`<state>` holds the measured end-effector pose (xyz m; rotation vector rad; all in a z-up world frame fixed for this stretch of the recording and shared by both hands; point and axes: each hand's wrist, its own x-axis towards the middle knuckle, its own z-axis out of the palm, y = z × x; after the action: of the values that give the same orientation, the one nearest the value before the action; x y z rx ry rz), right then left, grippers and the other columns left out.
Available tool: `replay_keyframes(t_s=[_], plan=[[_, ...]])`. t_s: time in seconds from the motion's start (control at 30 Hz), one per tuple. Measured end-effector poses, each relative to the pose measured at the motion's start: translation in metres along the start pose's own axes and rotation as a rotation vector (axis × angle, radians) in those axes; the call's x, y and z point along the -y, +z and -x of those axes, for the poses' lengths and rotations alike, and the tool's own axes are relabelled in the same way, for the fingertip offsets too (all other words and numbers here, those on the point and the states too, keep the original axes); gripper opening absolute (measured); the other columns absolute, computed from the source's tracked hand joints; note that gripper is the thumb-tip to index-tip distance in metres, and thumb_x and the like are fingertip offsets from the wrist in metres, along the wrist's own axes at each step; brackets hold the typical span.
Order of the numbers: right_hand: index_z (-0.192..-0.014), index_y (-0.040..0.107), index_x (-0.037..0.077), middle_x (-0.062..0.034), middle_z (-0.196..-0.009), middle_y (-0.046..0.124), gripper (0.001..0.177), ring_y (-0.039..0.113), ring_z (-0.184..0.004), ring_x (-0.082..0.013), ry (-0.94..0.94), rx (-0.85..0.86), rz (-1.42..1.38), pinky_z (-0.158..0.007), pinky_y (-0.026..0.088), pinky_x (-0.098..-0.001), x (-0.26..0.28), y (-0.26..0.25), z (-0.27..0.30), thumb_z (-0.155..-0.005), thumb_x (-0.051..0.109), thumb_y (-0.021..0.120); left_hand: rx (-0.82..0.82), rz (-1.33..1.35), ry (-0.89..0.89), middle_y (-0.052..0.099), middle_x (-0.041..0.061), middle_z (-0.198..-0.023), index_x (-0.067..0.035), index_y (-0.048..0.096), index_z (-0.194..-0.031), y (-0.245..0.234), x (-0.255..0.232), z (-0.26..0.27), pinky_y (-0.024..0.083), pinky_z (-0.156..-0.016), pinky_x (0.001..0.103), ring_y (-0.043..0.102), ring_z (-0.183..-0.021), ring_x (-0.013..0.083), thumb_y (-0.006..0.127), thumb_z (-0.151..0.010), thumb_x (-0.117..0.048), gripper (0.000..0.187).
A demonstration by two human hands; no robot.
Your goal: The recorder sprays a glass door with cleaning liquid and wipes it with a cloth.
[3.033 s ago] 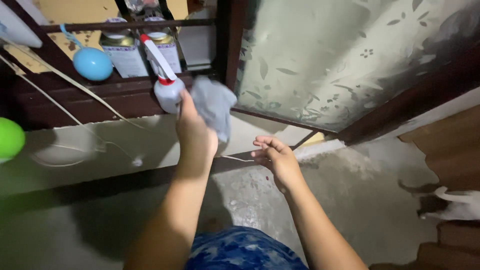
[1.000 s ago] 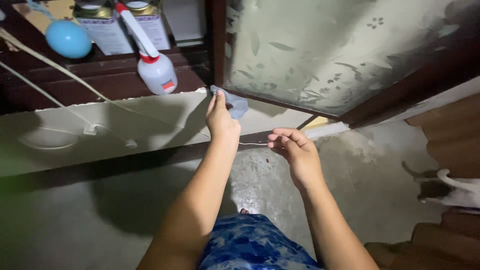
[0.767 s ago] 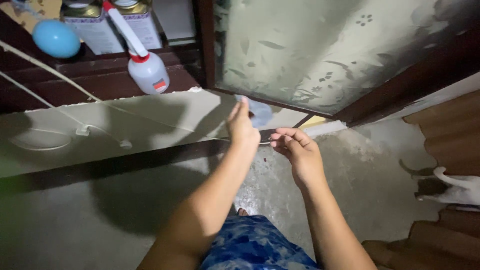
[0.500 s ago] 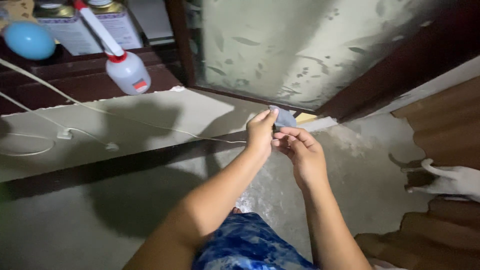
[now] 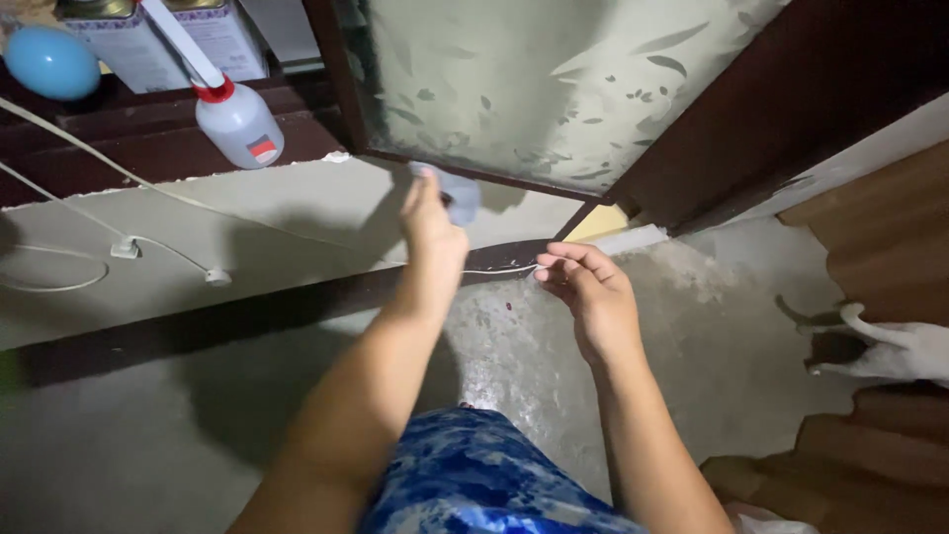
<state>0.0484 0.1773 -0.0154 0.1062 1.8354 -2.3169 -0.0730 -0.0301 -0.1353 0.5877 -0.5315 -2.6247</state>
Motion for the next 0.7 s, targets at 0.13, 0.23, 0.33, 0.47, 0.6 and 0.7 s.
replay_keyframes(t_s=[0.13, 0.23, 0.33, 0.47, 0.6, 0.7], plan=[[-0.119, 0.066, -0.002, -0.0132, -0.109, 0.073, 0.026, 0.071, -0.096, -0.0206, 0.019, -0.021, 0.039, -0.09, 0.056, -0.0363, 0.005, -0.008, 0.007, -0.102, 0.005, 0.047, 0.146, -0.127, -0.106, 0.07, 0.006, -0.098, -0.002, 0.069, -0.111, 0.001, 0.065, 0.029, 0.053, -0.08, 0.034, 0.064, -0.089, 0.0184, 0.066, -0.102, -0.017, 0.017], [-0.118, 0.066, -0.003, -0.0141, -0.108, 0.073, 0.026, 0.071, -0.095, -0.0205, 0.002, -0.035, -0.004, -0.09, 0.057, -0.0361, 0.01, -0.018, 0.011, -0.102, 0.005, 0.047, 0.23, -0.217, -0.144, 0.071, 0.004, -0.099, -0.001, 0.07, -0.113, 0.009, 0.094, 0.061, 0.052, -0.081, 0.03, 0.064, -0.091, 0.0158, 0.066, -0.102, -0.015, 0.018], [-0.116, 0.065, -0.004, -0.0136, -0.104, 0.073, 0.026, 0.07, -0.092, -0.0213, -0.083, -0.107, -0.029, -0.088, 0.057, -0.0366, 0.002, -0.042, 0.01, -0.101, 0.003, 0.045, 0.382, -0.31, -0.33, 0.074, 0.007, -0.101, -0.001, 0.072, -0.114, 0.027, 0.087, 0.098, 0.054, -0.082, 0.033, 0.066, -0.091, 0.018, 0.065, -0.101, -0.016, 0.021], [-0.115, 0.064, -0.004, -0.0133, -0.106, 0.07, 0.021, 0.066, -0.093, -0.0213, -0.303, -0.245, -0.112, -0.09, 0.056, -0.0374, -0.004, -0.066, 0.005, -0.103, -0.001, 0.047, 0.553, -0.19, -0.474, 0.073, 0.01, -0.111, 0.002, 0.068, -0.123, 0.047, 0.048, 0.125, 0.054, -0.092, 0.037, 0.067, -0.1, 0.0208, 0.06, -0.106, -0.015, 0.026], [-0.129, 0.059, 0.006, -0.0042, -0.12, 0.064, 0.032, 0.061, -0.109, -0.0182, -0.274, -0.199, -0.094, -0.096, 0.049, -0.038, 0.023, -0.05, 0.016, -0.098, 0.012, 0.056, 0.684, -0.131, -0.766, 0.071, 0.011, -0.121, -0.002, 0.059, -0.133, 0.068, 0.007, 0.146, 0.055, -0.097, 0.042, 0.068, -0.11, 0.0248, 0.045, -0.099, -0.021, 0.042], [-0.131, 0.059, 0.013, -0.0014, -0.123, 0.067, 0.041, 0.064, -0.113, -0.0187, 0.01, -0.011, -0.323, -0.099, 0.051, -0.04, 0.036, -0.042, 0.025, -0.095, 0.032, 0.058, 0.749, -0.144, -0.821, 0.07, 0.013, -0.127, -0.001, 0.057, -0.136, 0.071, -0.002, 0.145, 0.054, -0.1, 0.042, 0.067, -0.115, 0.0255, 0.042, -0.098, -0.025, 0.048]])
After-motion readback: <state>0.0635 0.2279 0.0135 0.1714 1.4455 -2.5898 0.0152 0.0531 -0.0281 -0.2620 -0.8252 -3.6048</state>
